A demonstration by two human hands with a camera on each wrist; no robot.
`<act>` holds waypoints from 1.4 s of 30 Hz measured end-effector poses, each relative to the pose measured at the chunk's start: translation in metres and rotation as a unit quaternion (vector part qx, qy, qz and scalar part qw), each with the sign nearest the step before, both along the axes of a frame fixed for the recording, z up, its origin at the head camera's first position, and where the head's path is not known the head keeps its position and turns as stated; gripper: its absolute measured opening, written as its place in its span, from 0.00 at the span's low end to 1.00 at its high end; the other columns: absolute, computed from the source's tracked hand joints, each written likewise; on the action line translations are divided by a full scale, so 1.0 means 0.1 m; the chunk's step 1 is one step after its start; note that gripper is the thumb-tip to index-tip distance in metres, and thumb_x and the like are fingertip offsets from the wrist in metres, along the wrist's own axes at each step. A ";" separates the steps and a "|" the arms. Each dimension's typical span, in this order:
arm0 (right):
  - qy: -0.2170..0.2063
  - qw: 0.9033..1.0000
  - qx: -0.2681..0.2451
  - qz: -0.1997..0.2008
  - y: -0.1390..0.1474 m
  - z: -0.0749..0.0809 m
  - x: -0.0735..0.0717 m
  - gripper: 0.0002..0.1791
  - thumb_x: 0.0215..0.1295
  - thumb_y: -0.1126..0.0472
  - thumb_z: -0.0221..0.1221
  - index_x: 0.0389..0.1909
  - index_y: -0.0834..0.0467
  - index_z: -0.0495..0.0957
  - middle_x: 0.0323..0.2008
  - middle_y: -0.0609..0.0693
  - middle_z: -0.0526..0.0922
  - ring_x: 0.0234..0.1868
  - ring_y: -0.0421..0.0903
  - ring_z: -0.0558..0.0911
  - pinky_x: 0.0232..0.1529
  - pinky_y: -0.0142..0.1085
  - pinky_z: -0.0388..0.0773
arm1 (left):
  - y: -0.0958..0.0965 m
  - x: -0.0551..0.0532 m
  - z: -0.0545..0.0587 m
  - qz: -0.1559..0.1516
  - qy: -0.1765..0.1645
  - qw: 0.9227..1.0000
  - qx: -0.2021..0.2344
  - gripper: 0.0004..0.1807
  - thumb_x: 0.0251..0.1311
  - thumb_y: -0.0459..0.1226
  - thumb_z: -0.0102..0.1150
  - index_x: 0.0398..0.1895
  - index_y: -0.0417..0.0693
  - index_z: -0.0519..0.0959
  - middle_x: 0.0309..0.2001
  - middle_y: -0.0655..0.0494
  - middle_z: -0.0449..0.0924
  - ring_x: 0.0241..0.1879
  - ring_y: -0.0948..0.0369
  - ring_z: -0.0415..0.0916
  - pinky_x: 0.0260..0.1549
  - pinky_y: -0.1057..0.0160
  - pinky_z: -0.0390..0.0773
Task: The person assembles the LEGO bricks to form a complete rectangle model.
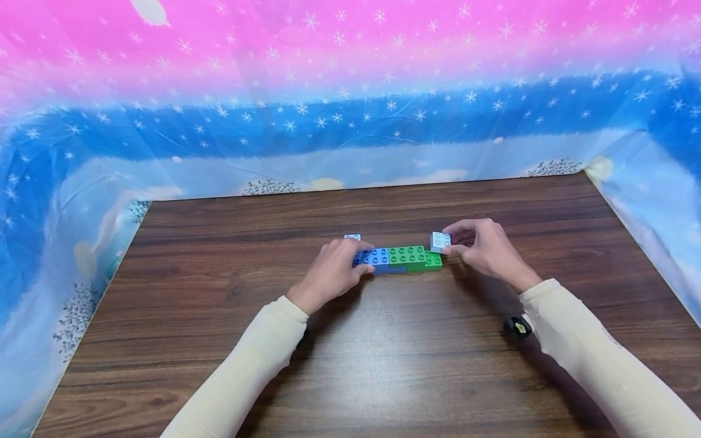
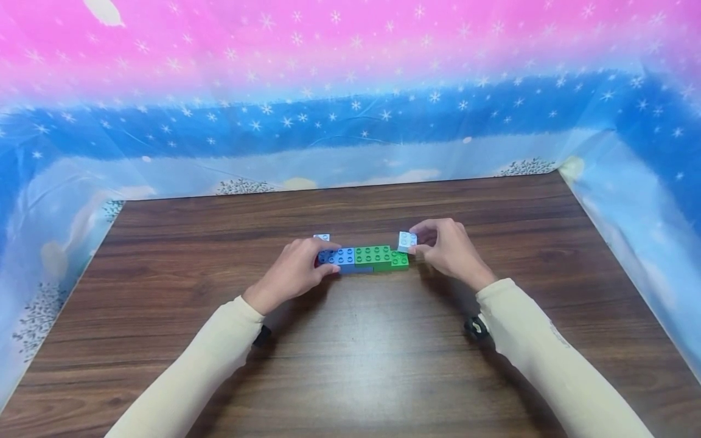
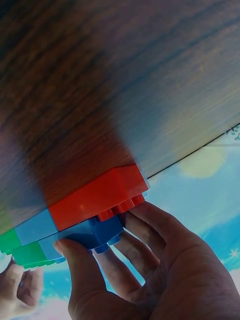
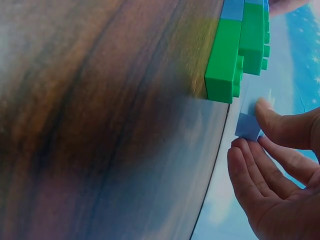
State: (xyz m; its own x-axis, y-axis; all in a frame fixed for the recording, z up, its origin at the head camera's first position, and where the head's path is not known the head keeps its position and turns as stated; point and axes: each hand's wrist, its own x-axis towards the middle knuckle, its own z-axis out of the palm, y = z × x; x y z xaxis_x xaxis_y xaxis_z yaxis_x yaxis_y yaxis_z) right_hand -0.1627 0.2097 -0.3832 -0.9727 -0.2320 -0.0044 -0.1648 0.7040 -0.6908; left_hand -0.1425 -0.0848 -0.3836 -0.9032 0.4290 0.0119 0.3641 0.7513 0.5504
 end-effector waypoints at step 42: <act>-0.006 0.999 -0.022 0.028 -0.09 -0.06 0.10 0.15 0.61 0.68 0.70 0.49 0.66 0.85 0.43 0.60 0.87 0.41 0.50 0.85 0.41 0.40 0.80 | 0.00 0.00 0.00 0.003 0.012 1.000 -0.002 0.19 0.64 0.36 0.69 0.58 0.42 0.83 0.53 0.48 0.84 0.46 0.58 0.80 0.45 0.56 0.79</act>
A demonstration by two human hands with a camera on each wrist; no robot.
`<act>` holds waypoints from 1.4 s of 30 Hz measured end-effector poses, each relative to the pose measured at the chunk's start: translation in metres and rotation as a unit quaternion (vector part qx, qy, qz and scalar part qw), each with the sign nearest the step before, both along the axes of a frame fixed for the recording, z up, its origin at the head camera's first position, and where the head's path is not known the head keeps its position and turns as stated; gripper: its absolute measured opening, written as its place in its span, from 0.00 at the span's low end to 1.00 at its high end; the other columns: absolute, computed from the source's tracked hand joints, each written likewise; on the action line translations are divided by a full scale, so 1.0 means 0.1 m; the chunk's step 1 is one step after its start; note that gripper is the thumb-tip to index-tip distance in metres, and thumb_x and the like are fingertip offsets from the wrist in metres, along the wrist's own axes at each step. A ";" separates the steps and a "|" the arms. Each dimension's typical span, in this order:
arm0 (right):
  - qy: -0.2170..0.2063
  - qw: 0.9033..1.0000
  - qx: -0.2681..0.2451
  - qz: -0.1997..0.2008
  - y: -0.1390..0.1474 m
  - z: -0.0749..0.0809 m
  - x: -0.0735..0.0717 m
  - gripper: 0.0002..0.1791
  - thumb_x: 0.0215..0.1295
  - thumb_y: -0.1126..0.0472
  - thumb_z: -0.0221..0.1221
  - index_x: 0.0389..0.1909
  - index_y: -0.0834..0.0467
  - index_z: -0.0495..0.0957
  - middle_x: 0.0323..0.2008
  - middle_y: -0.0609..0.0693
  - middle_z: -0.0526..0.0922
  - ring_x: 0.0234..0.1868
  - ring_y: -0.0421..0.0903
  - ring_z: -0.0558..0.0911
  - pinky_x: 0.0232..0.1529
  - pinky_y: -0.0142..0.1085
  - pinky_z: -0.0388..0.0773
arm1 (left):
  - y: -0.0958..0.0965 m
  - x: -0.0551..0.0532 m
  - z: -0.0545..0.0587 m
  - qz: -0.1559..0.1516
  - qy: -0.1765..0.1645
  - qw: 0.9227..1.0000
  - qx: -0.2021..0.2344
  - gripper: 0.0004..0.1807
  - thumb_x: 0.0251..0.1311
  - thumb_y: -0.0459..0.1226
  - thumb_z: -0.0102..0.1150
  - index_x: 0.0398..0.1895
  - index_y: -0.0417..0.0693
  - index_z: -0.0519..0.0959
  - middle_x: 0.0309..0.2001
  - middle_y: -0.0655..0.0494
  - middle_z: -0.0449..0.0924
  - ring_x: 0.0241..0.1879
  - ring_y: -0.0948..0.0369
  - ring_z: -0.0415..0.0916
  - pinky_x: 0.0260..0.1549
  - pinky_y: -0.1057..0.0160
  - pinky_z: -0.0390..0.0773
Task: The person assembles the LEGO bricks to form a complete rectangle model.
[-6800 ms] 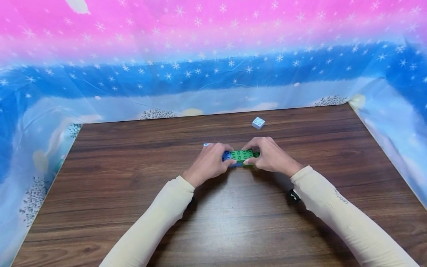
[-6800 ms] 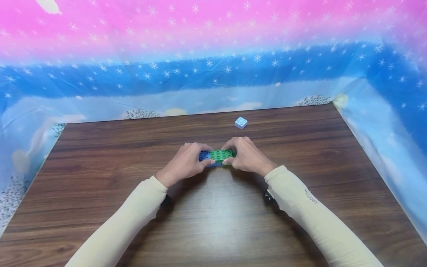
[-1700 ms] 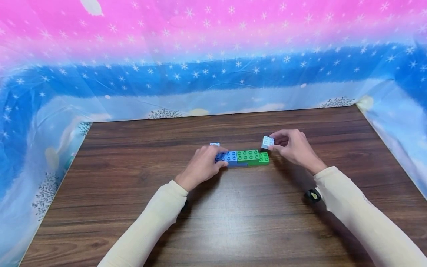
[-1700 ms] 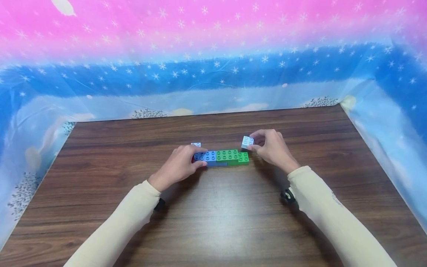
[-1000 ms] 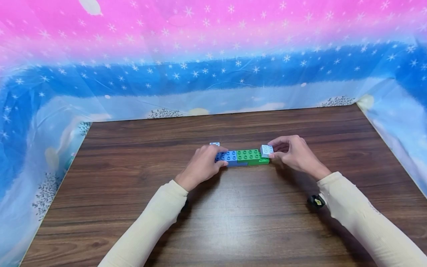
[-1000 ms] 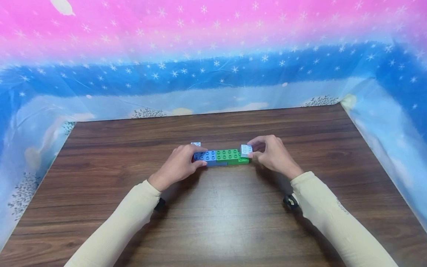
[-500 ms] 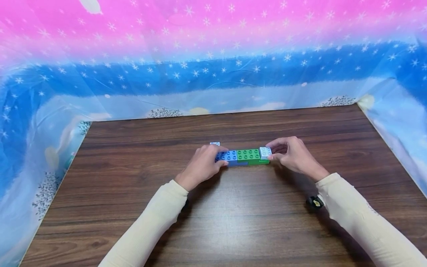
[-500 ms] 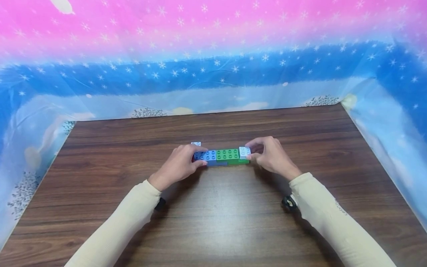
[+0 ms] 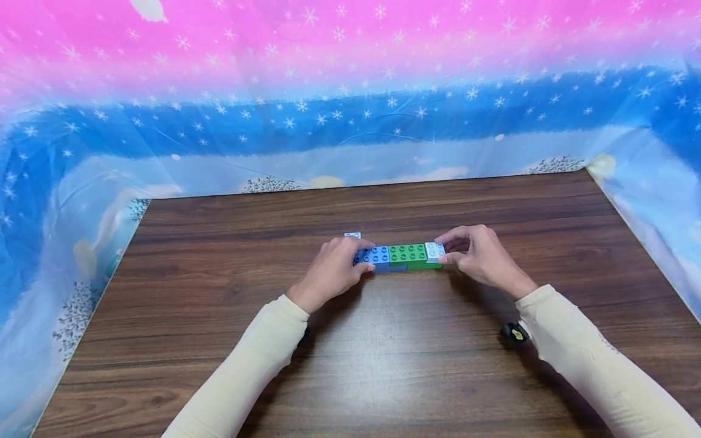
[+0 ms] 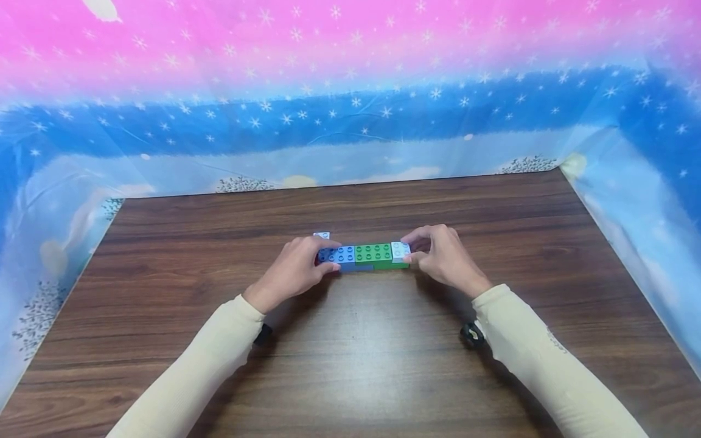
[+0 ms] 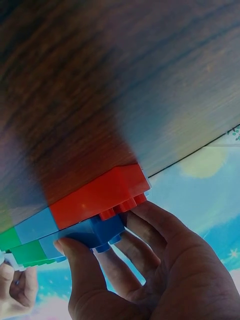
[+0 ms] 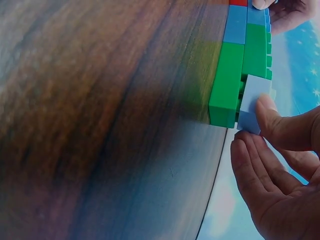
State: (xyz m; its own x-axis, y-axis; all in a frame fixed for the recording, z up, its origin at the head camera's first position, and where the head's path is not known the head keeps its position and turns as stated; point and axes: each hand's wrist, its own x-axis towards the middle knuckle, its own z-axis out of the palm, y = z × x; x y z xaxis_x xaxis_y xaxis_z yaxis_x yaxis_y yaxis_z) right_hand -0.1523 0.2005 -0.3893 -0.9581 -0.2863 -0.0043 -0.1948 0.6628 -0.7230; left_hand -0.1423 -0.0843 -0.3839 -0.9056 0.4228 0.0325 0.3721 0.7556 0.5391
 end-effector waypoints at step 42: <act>0.016 0.999 0.026 0.012 -0.04 0.00 0.03 0.15 0.62 0.71 0.68 0.50 0.67 0.84 0.44 0.61 0.87 0.41 0.50 0.85 0.42 0.45 0.82 | -0.06 -0.03 0.03 -0.006 0.007 1.000 0.015 0.21 0.65 0.42 0.68 0.58 0.43 0.83 0.53 0.48 0.84 0.42 0.58 0.79 0.41 0.56 0.78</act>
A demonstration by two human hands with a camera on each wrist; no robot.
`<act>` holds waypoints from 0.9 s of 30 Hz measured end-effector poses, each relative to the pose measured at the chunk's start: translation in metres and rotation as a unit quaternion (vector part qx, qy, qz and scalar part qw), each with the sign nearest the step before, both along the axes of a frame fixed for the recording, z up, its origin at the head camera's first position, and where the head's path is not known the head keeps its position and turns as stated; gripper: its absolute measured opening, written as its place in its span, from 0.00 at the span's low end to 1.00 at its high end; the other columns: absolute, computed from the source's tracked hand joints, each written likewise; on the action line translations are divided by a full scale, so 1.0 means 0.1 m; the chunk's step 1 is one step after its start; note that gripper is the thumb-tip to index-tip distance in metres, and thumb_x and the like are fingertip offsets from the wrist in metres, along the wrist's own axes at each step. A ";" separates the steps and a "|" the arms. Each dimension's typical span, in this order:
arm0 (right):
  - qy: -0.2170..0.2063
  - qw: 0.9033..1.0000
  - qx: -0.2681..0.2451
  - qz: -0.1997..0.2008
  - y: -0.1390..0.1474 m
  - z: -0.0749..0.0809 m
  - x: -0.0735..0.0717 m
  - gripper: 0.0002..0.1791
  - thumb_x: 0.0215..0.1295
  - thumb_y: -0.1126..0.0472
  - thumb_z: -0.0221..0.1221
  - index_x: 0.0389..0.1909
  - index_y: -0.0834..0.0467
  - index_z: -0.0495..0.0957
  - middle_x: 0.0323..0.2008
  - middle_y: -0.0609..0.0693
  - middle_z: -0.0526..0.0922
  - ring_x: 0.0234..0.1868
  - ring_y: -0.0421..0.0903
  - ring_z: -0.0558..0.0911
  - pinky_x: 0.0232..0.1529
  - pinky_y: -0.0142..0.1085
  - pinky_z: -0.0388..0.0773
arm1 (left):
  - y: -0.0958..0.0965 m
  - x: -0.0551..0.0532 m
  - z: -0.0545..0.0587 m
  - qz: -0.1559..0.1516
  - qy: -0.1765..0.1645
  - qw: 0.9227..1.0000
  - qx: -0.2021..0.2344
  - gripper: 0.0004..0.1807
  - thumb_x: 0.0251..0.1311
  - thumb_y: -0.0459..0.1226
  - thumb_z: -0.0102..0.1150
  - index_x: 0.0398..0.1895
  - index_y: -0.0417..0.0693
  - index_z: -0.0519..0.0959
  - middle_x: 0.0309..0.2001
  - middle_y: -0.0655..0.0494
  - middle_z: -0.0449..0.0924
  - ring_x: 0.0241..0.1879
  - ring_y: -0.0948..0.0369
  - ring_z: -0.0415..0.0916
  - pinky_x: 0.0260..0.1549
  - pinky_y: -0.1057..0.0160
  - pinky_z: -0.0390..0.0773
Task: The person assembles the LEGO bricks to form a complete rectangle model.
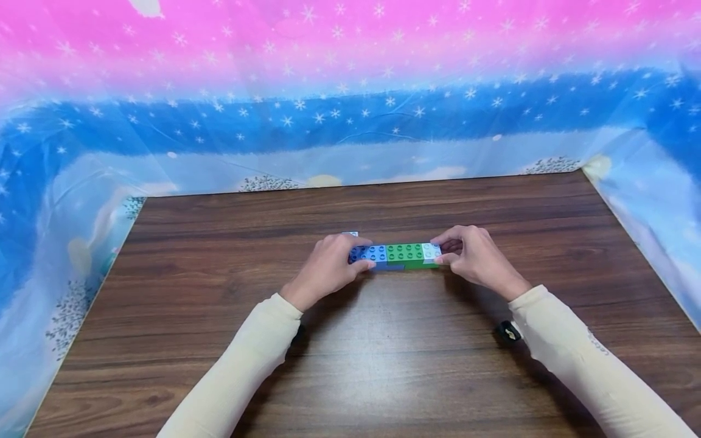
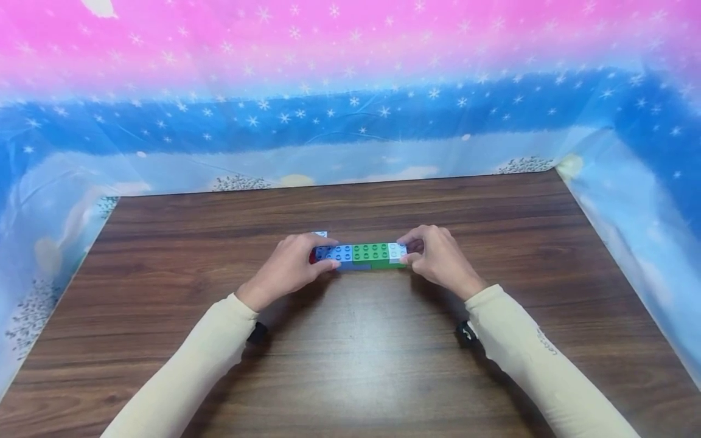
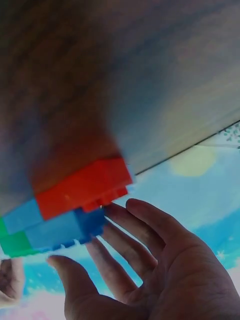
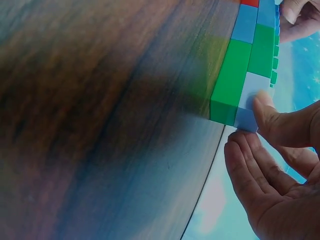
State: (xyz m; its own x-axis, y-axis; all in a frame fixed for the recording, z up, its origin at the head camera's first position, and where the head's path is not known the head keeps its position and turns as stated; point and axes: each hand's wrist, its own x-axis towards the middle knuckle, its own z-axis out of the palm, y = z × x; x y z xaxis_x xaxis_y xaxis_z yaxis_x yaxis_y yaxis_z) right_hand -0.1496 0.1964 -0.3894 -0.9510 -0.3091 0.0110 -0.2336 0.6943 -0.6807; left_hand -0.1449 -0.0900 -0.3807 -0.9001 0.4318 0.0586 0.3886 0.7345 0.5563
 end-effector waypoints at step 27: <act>0.001 1.000 0.004 -0.008 -0.01 -0.03 -0.01 0.15 0.62 0.69 0.69 0.50 0.65 0.85 0.42 0.58 0.87 0.40 0.49 0.85 0.40 0.43 0.81 | -0.31 -0.33 0.00 0.050 -0.083 0.995 0.009 0.21 0.69 0.36 0.63 0.63 0.39 0.79 0.56 0.44 0.83 0.55 0.52 0.80 0.59 0.47 0.73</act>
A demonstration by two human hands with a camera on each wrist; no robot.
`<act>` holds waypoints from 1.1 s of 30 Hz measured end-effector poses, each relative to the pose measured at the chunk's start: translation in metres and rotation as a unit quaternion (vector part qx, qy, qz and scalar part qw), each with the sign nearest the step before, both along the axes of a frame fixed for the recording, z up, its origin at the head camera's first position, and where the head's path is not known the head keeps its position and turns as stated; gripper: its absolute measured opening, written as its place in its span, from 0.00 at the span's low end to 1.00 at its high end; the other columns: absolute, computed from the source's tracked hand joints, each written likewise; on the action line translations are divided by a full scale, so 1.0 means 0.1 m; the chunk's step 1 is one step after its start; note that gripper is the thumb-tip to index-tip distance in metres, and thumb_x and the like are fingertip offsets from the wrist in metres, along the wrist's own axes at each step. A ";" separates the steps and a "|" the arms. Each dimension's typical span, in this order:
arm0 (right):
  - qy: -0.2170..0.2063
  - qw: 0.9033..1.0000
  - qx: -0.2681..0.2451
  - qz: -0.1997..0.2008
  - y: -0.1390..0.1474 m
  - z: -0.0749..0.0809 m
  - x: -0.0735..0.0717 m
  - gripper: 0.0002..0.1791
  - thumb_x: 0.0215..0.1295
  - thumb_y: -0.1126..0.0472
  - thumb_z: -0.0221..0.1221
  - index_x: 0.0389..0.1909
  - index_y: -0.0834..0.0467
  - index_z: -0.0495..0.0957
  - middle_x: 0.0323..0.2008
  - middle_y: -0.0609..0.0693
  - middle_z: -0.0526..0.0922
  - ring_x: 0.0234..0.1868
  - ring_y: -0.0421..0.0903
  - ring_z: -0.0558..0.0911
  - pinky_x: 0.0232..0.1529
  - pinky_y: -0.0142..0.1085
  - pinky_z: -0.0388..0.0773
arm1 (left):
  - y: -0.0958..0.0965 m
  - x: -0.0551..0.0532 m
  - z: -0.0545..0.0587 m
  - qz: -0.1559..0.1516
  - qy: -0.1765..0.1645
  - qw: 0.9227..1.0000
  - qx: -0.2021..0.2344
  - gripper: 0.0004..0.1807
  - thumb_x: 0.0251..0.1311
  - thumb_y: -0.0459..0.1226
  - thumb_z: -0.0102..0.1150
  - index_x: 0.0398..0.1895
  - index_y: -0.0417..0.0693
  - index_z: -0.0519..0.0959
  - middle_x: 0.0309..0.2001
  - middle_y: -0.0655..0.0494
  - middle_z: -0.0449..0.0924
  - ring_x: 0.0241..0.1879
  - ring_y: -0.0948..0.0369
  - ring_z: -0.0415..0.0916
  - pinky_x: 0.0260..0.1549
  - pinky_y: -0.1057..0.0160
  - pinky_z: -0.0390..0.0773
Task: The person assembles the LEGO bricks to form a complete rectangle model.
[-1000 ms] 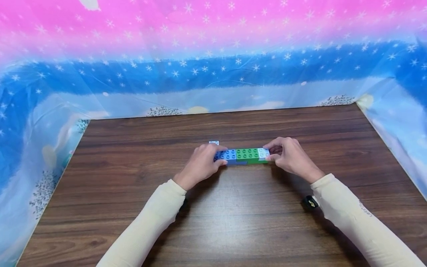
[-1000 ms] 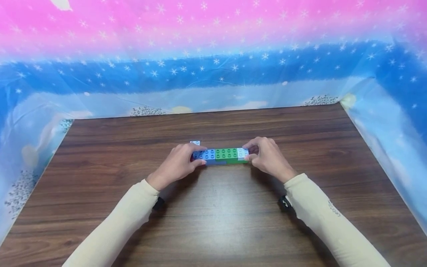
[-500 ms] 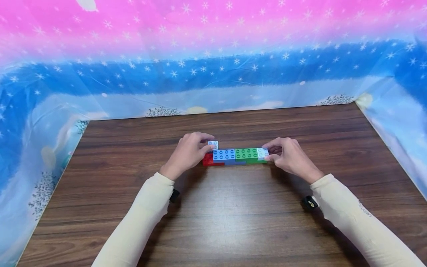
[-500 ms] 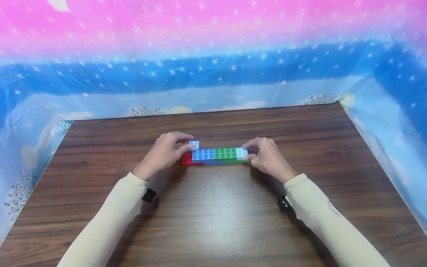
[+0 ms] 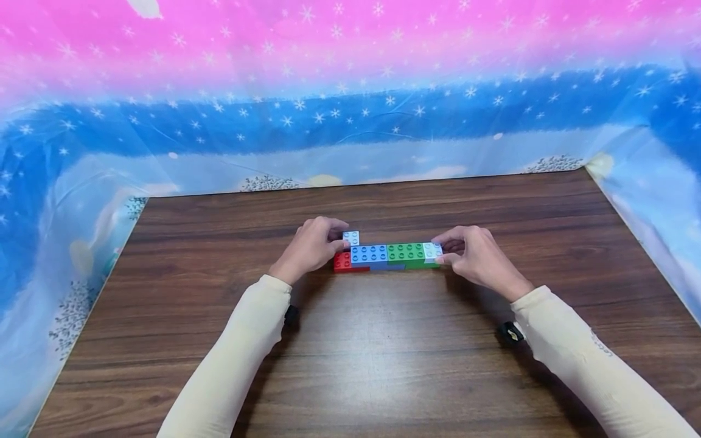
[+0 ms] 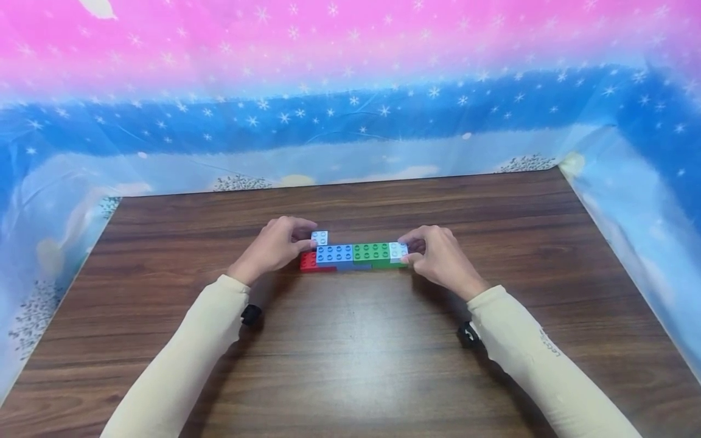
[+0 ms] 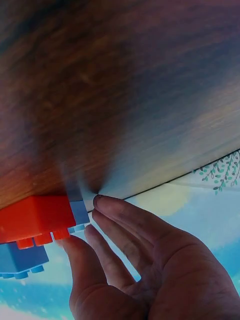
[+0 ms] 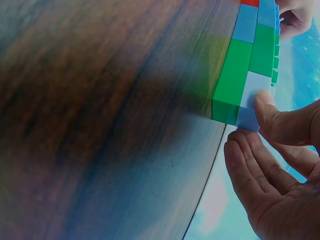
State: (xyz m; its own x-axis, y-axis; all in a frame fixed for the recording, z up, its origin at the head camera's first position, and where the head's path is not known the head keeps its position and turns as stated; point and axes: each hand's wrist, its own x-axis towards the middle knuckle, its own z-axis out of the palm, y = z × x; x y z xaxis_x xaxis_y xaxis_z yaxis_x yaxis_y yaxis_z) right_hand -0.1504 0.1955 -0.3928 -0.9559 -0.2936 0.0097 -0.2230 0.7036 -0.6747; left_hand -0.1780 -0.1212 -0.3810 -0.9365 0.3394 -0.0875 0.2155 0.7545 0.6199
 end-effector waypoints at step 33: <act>-0.007 1.000 -0.003 0.003 0.02 0.02 0.01 0.16 0.63 0.69 0.68 0.52 0.66 0.84 0.45 0.60 0.87 0.42 0.50 0.84 0.42 0.45 0.81 | -0.20 0.14 0.03 0.018 0.017 1.000 0.008 0.19 0.67 0.34 0.64 0.59 0.37 0.81 0.51 0.43 0.85 0.48 0.53 0.82 0.49 0.51 0.79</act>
